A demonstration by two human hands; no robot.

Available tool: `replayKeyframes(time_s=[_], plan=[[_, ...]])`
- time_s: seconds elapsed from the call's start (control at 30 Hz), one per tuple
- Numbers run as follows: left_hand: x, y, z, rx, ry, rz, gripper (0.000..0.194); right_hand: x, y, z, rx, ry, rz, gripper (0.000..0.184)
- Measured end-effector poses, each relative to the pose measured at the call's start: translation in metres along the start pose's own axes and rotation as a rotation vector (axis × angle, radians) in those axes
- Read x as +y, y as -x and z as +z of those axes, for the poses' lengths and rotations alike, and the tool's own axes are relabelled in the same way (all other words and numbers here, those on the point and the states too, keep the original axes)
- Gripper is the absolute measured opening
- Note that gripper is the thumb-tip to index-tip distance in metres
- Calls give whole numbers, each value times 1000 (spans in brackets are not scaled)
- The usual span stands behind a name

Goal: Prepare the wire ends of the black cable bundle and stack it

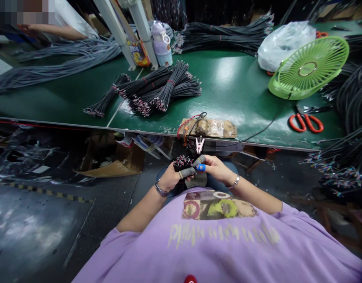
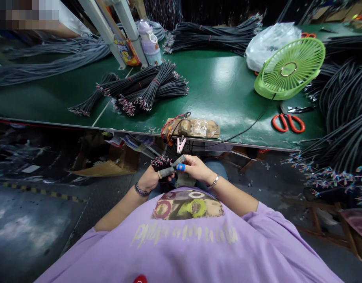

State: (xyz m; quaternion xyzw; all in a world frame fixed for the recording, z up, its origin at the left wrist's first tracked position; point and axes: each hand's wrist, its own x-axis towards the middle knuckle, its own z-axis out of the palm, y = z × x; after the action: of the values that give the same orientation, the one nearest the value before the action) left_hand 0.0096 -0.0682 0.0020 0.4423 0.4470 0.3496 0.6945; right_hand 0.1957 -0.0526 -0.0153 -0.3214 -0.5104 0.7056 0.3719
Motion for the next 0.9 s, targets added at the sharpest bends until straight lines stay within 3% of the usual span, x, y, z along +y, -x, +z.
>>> replayKeyframes(time_s=[0.23,0.3,0.37,0.47,0.63,0.9], plan=[[0,-2,0,-83,41,-46,30,-2,-4,-15,-210,-70,214,21],[-1,-4,-1,-49,18,-9,30,-1,-7,-18,-146,-150,245,20],[1,-6,-3,14,-26,65,28,0,-11,-21,9,-296,244,21],[10,-9,-6,84,-125,207,24,-1,-21,-25,155,-467,262,32],[25,-19,-7,124,-113,324,21,-1,-40,-24,128,-456,204,42],[17,-35,-3,153,10,259,25,-9,-50,-8,287,-631,272,38]])
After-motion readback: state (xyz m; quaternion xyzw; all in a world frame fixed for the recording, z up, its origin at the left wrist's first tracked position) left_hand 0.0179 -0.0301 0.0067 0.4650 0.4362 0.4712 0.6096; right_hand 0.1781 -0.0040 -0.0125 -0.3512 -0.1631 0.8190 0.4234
